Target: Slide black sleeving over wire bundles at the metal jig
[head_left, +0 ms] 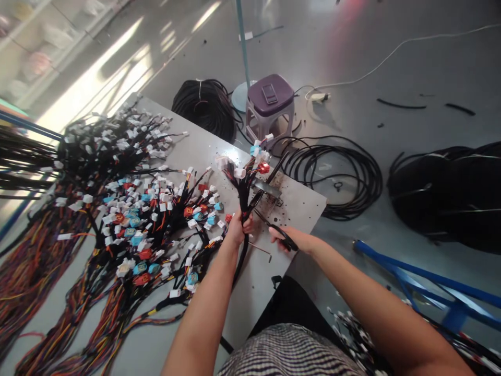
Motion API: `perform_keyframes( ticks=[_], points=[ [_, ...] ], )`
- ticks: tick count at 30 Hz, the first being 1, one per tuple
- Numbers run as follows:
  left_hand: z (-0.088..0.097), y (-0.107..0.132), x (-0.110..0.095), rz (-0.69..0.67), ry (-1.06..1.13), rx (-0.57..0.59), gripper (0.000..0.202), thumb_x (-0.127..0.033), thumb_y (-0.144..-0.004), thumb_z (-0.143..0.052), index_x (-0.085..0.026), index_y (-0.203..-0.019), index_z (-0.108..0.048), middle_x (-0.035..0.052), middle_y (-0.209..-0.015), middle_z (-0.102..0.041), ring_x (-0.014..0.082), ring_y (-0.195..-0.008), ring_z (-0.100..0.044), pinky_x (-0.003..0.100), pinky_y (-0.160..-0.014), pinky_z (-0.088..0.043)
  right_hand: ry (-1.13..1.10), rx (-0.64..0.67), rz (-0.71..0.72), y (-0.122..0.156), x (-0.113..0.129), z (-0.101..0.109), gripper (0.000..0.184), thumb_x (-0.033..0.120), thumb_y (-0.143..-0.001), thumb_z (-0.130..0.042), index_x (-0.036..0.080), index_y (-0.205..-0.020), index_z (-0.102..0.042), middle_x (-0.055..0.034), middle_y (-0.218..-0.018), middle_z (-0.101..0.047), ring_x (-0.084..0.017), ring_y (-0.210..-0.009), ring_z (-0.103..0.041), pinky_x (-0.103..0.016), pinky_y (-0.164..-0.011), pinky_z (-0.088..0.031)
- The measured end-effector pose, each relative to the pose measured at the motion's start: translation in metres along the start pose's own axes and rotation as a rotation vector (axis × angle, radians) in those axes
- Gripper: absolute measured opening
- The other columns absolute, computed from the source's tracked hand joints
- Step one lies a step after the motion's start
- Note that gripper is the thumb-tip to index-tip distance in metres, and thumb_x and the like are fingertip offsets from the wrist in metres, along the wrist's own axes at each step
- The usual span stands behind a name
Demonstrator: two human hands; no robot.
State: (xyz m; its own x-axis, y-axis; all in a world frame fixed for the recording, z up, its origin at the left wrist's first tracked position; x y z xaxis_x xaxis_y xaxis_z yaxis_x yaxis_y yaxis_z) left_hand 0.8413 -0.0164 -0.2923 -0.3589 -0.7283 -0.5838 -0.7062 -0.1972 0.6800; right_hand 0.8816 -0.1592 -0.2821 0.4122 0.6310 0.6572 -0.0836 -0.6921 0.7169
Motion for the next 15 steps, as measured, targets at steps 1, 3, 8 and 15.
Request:
perform_keyframes(
  ticks=[1,3,8,15],
  points=[
    [-0.001,-0.001,0.0,-0.011,0.001,0.005,0.061,-0.069,-0.085,-0.042,-0.015,-0.06,-0.051,-0.0092,-0.038,-0.018,0.0036,-0.032,-0.012,0.016,-0.034,-0.011,0.009,0.007,0.0,-0.006,0.006,0.0,0.074,0.086,-0.066,-0.056,0.013,-0.079,-0.057,0.001,-0.054,-0.048,-0.008,-0.047,-0.045,-0.02,-0.047,-0.039],
    [-0.001,-0.002,0.0,-0.039,-0.003,0.013,0.061,-0.07,-0.084,-0.044,-0.015,-0.06,-0.05,-0.0096,-0.038,-0.018,0.0033,-0.032,-0.012,0.016,-0.035,-0.011,0.057,0.017,-0.031,-0.016,0.017,-0.002,0.072,0.083,-0.069,-0.057,0.012,-0.077,-0.059,-0.0005,-0.053,-0.05,-0.009,-0.045,-0.048,-0.019,-0.046,-0.041],
    [0.0,-0.003,0.001,-0.101,-0.055,-0.02,0.064,-0.078,-0.078,-0.047,-0.016,-0.062,-0.049,-0.0106,-0.038,-0.017,0.0038,-0.033,-0.013,0.018,-0.036,-0.01,0.148,-0.076,-0.15,-0.021,0.023,0.003,0.063,0.075,-0.07,-0.064,0.014,-0.062,-0.054,-0.0009,-0.043,-0.046,-0.011,-0.037,-0.045,-0.022,-0.036,-0.036],
    [-0.032,0.036,-0.014,-0.235,-0.233,0.122,0.056,-0.066,-0.072,-0.066,-0.014,-0.09,-0.059,-0.004,-0.063,-0.048,0.0039,-0.044,-0.028,0.02,-0.042,-0.018,0.78,-0.272,-0.108,0.002,0.009,0.037,0.043,0.054,-0.076,-0.067,0.015,-0.059,-0.057,-0.0078,-0.061,-0.058,-0.021,-0.061,-0.058,-0.029,-0.057,-0.046]
  ],
)
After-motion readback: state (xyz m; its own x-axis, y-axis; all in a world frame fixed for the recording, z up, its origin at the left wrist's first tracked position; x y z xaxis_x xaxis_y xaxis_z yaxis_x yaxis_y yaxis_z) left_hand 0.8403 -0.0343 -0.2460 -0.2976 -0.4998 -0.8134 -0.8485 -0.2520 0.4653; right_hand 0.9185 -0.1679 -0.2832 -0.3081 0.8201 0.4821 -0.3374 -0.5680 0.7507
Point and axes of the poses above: each hand's wrist, its own y-axis away from the middle knuckle, its own z-axis out of the back of the hand, x = y × z, the point moved 8 cm from there along -y, towards the middle knuckle
